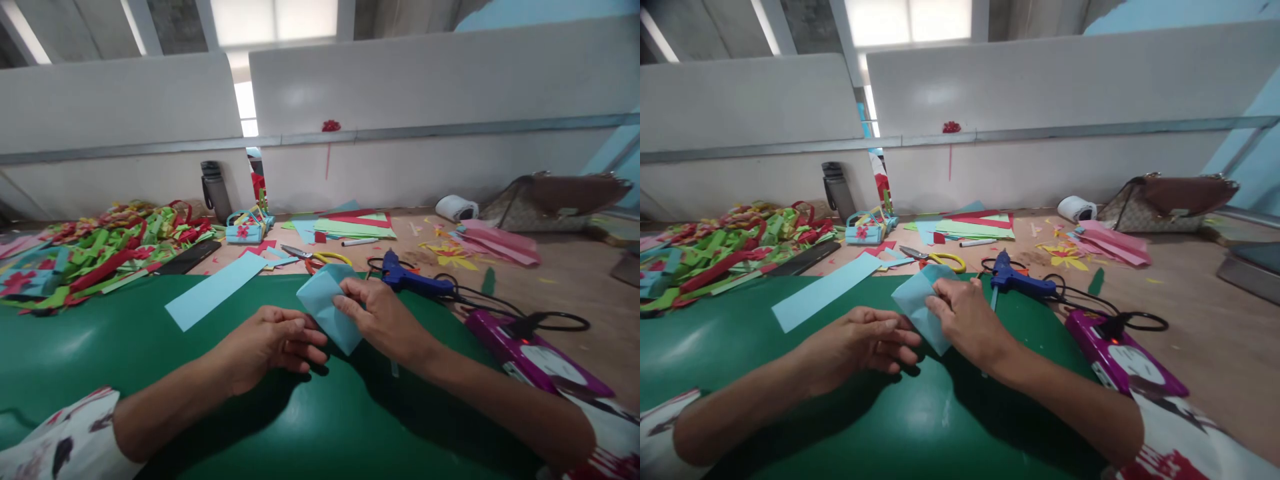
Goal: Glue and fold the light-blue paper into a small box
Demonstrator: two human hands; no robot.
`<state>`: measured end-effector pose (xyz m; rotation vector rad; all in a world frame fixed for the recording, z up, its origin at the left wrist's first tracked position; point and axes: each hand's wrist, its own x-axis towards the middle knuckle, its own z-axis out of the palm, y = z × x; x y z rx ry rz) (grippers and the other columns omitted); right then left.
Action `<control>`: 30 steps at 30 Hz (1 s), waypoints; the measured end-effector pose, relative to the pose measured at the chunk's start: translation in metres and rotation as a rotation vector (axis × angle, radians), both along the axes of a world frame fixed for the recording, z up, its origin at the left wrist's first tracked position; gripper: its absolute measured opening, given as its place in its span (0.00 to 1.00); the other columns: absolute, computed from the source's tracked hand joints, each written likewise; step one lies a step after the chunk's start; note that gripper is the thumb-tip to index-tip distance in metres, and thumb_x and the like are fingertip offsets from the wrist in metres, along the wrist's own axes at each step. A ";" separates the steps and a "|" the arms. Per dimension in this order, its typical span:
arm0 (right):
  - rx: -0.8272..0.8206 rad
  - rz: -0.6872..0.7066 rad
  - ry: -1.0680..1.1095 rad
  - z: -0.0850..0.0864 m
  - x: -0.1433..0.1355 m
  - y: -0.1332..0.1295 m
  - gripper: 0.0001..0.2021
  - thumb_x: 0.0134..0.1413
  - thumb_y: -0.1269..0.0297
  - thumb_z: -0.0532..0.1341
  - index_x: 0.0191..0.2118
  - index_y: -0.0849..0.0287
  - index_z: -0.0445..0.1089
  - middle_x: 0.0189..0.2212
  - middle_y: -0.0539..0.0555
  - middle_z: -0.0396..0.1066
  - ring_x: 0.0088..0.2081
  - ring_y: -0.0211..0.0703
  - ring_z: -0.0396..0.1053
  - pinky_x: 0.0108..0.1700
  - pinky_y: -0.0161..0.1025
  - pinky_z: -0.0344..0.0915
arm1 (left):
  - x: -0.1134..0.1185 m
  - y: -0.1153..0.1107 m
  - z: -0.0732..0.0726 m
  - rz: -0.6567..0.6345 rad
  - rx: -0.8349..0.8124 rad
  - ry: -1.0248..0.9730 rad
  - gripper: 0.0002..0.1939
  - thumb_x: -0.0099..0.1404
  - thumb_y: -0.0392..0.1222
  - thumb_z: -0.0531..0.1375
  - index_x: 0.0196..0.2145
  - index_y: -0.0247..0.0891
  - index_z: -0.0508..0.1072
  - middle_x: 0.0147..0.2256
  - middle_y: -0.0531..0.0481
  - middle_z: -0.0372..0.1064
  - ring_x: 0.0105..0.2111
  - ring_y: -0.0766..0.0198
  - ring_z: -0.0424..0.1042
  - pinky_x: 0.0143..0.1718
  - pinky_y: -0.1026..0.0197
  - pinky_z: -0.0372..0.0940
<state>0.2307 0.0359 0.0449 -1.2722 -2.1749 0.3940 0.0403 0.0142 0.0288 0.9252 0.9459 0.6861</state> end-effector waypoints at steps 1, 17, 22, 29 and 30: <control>0.027 0.002 -0.028 -0.001 -0.001 -0.001 0.15 0.57 0.66 0.51 0.20 0.58 0.52 0.18 0.43 0.55 0.23 0.34 0.54 0.39 0.40 0.53 | 0.001 -0.001 -0.001 -0.004 -0.012 -0.039 0.11 0.57 0.43 0.62 0.33 0.31 0.72 0.38 0.39 0.72 0.34 0.57 0.74 0.33 0.60 0.66; 0.354 0.190 -0.400 0.003 0.002 -0.013 0.11 0.51 0.77 0.55 0.26 0.56 0.70 0.26 0.48 0.74 0.37 0.44 0.68 0.51 0.49 0.46 | 0.013 0.003 0.002 0.008 -0.178 -0.341 0.33 0.63 0.63 0.41 0.44 0.32 0.69 0.39 0.37 0.68 0.38 0.50 0.70 0.29 0.54 0.67; 0.223 0.209 -0.404 0.001 0.001 -0.010 0.13 0.41 0.80 0.57 0.30 0.55 0.71 0.30 0.50 0.74 0.37 0.46 0.69 0.56 0.55 0.38 | 0.017 0.001 0.003 -0.005 -0.144 -0.440 0.34 0.64 0.62 0.42 0.44 0.29 0.72 0.37 0.38 0.70 0.38 0.52 0.70 0.34 0.52 0.67; 0.158 0.277 -0.355 -0.003 -0.002 -0.012 0.12 0.48 0.77 0.54 0.36 0.57 0.71 0.37 0.53 0.74 0.41 0.46 0.67 0.51 0.47 0.51 | 0.028 -0.003 -0.004 0.167 -0.180 -0.532 0.25 0.64 0.57 0.49 0.40 0.32 0.73 0.30 0.44 0.72 0.37 0.53 0.71 0.40 0.50 0.65; 0.153 0.276 -0.375 -0.005 -0.002 -0.013 0.13 0.48 0.77 0.54 0.38 0.57 0.71 0.38 0.55 0.74 0.42 0.48 0.67 0.50 0.48 0.52 | 0.029 -0.003 -0.005 0.176 -0.184 -0.550 0.26 0.65 0.57 0.48 0.41 0.32 0.73 0.29 0.44 0.72 0.36 0.54 0.71 0.41 0.49 0.64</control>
